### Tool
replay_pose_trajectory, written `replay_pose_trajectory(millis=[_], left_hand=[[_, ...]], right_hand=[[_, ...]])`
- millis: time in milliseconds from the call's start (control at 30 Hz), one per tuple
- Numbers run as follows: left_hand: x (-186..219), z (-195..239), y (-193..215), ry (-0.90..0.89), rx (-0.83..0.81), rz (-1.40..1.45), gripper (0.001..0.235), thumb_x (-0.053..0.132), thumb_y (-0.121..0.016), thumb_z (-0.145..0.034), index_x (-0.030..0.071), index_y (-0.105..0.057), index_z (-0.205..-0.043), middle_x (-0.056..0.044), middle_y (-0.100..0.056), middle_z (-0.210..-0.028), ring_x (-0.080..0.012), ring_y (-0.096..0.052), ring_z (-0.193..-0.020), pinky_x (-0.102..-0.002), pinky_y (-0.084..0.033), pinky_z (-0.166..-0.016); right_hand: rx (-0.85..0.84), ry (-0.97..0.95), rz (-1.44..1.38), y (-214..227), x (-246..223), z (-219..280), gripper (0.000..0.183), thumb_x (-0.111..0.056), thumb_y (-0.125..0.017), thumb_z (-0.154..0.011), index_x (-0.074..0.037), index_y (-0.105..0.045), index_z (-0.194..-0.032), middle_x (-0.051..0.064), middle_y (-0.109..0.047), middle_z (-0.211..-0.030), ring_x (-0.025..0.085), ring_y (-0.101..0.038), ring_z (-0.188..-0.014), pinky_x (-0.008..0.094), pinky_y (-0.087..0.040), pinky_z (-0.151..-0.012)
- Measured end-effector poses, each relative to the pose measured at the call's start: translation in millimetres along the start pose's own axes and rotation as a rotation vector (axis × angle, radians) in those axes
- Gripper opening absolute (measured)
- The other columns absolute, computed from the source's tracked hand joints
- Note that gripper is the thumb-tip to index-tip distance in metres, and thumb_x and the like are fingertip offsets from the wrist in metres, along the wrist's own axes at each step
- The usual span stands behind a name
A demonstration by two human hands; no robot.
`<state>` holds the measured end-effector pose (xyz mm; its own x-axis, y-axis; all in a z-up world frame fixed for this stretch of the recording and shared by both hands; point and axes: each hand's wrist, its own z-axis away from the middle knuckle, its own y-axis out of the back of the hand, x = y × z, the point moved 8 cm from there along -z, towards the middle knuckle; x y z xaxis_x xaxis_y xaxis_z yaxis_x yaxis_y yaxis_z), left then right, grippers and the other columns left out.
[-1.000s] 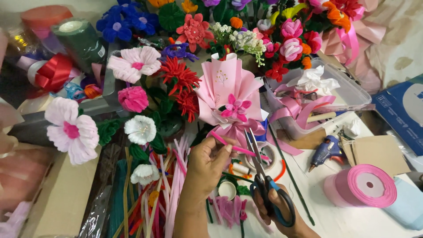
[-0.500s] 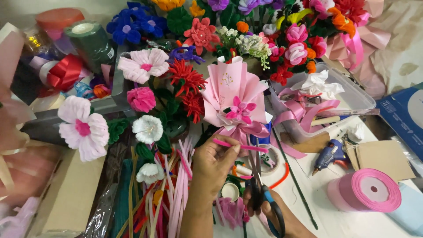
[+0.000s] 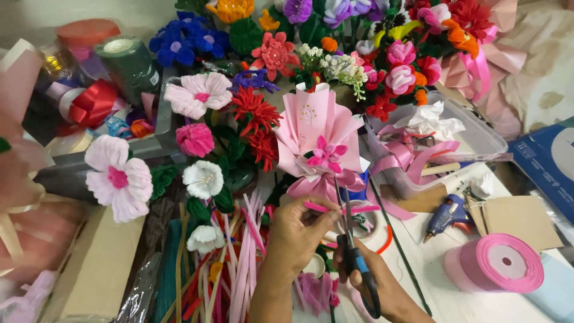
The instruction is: Finalizing a handmade flower bouquet by adding pipe cleaner stems and trimming excess material with scissors.
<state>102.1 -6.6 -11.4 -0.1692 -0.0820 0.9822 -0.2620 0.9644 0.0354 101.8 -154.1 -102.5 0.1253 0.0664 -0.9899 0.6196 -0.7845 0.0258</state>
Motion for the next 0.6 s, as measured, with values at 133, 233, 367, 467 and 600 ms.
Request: replay_pose_trajectory(millis=[133, 233, 367, 467, 600], left_hand=[[-5, 0, -2, 0.023, -0.028, -0.026, 0.005, 0.007, -0.081, -0.082, 0.011, -0.079, -0.085, -0.001, -0.080, -0.079, -0.0085, -0.071, -0.070, -0.022, -0.059, -0.067], [-3, 0, -2, 0.050, -0.047, -0.077, 0.005, 0.012, -0.083, -0.082, 0.012, -0.079, -0.086, 0.000, -0.079, -0.078, -0.0076, -0.070, -0.068, -0.022, -0.059, -0.065], [-5, 0, -5, 0.128, -0.090, -0.083, 0.006, 0.012, -0.081, -0.083, 0.012, -0.076, -0.088, -0.005, -0.084, -0.083, -0.0123, -0.081, -0.072, -0.023, -0.066, -0.068], [-10, 0, -7, 0.151, -0.113, -0.057, 0.007, 0.012, -0.080, -0.084, 0.010, -0.076, -0.089, -0.008, -0.083, -0.081, -0.0142, -0.081, -0.072, -0.025, -0.068, -0.065], [-19, -1, -7, 0.153, -0.115, -0.111, 0.007, 0.015, -0.083, -0.084, 0.011, -0.078, -0.087, -0.002, -0.078, -0.074, -0.0053, -0.062, -0.055, -0.021, -0.052, -0.050]], right_hand=[[0.014, -0.020, 0.016, 4, 0, 0, 0.085, -0.086, -0.057, -0.073, -0.004, -0.061, -0.096, 0.007, -0.060, -0.079, 0.017, -0.057, -0.065, 0.030, -0.050, -0.060], [0.045, -0.065, 0.007, 8, 9, 2, 0.084, -0.085, -0.058, -0.071, -0.004, -0.062, -0.091, 0.006, -0.058, -0.073, 0.017, -0.056, -0.059, 0.030, -0.049, -0.057], [0.128, -0.106, -0.018, 18, 32, 10, 0.080, -0.080, -0.062, -0.070, -0.001, -0.061, -0.082, 0.007, -0.058, -0.070, 0.018, -0.058, -0.050, 0.031, -0.049, -0.051], [0.183, -0.106, 0.068, 20, 35, 12, 0.081, -0.084, -0.055, -0.070, -0.003, -0.060, -0.073, 0.008, -0.060, -0.045, 0.016, -0.054, -0.041, 0.029, -0.046, -0.049], [0.232, -0.168, -0.091, 22, 53, 19, 0.082, -0.082, -0.068, -0.061, -0.001, -0.056, -0.064, 0.008, -0.053, -0.053, 0.018, -0.052, -0.040, 0.029, -0.042, -0.040]])
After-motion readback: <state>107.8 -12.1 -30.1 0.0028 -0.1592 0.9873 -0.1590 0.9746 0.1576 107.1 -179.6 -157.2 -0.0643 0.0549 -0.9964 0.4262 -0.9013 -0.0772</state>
